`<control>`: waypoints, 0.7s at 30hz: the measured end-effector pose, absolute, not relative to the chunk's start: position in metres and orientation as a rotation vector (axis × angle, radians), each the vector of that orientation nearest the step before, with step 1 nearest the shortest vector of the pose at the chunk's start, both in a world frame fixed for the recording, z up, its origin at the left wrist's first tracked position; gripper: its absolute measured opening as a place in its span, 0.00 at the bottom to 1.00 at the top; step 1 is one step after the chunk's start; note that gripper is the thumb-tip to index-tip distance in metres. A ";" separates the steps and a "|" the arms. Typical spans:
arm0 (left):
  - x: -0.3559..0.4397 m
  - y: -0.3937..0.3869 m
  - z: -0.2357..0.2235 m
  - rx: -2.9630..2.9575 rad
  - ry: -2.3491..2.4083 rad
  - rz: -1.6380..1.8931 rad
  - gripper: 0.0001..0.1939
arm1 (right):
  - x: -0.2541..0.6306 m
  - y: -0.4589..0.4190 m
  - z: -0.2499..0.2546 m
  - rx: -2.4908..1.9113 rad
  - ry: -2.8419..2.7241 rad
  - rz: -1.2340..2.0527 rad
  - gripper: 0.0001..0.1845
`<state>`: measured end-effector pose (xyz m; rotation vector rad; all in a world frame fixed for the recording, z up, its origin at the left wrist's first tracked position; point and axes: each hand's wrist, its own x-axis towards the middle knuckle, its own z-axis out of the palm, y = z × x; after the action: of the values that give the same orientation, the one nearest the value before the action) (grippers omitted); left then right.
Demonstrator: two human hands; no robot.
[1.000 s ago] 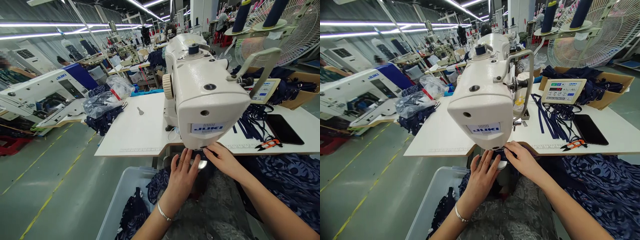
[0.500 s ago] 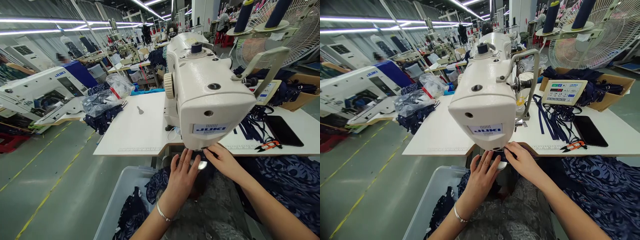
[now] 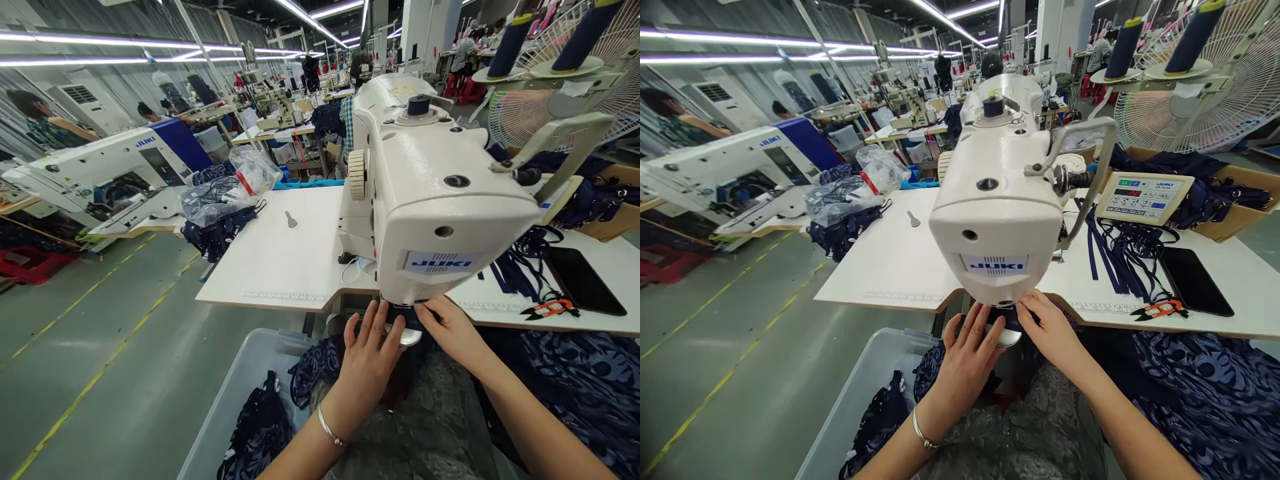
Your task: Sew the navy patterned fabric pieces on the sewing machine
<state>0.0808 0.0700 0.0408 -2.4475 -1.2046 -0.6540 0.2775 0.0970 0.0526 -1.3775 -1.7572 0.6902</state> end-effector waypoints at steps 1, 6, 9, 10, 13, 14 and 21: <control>0.081 0.070 0.040 -2.444 -1.209 -0.666 0.18 | 0.278 0.097 0.052 -1.377 -1.753 0.681 0.14; 0.081 0.068 0.041 -2.428 -1.242 -0.673 0.19 | 0.277 0.097 0.051 -1.401 -1.723 0.687 0.15; 0.082 0.068 0.042 -2.439 -1.242 -0.655 0.19 | 0.277 0.095 0.049 -1.403 -1.683 0.746 0.16; 0.082 0.068 0.042 -2.441 -1.243 -0.654 0.19 | 0.277 0.095 0.047 -1.403 -1.660 0.765 0.16; 0.083 0.067 0.041 -2.440 -1.236 -0.655 0.19 | 0.280 0.093 0.038 -1.392 -1.555 0.817 0.15; 0.083 0.067 0.040 -2.441 -1.233 -0.648 0.19 | 0.281 0.093 0.034 -1.380 -1.526 0.831 0.15; 0.083 0.067 0.043 -2.458 -1.214 -0.582 0.22 | 0.307 0.084 -0.007 -1.469 -1.713 0.929 0.17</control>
<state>0.0827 0.0674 0.0428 -2.4575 -1.2144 -0.5821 0.3073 0.0845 -0.0072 -1.4686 -1.7129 0.9293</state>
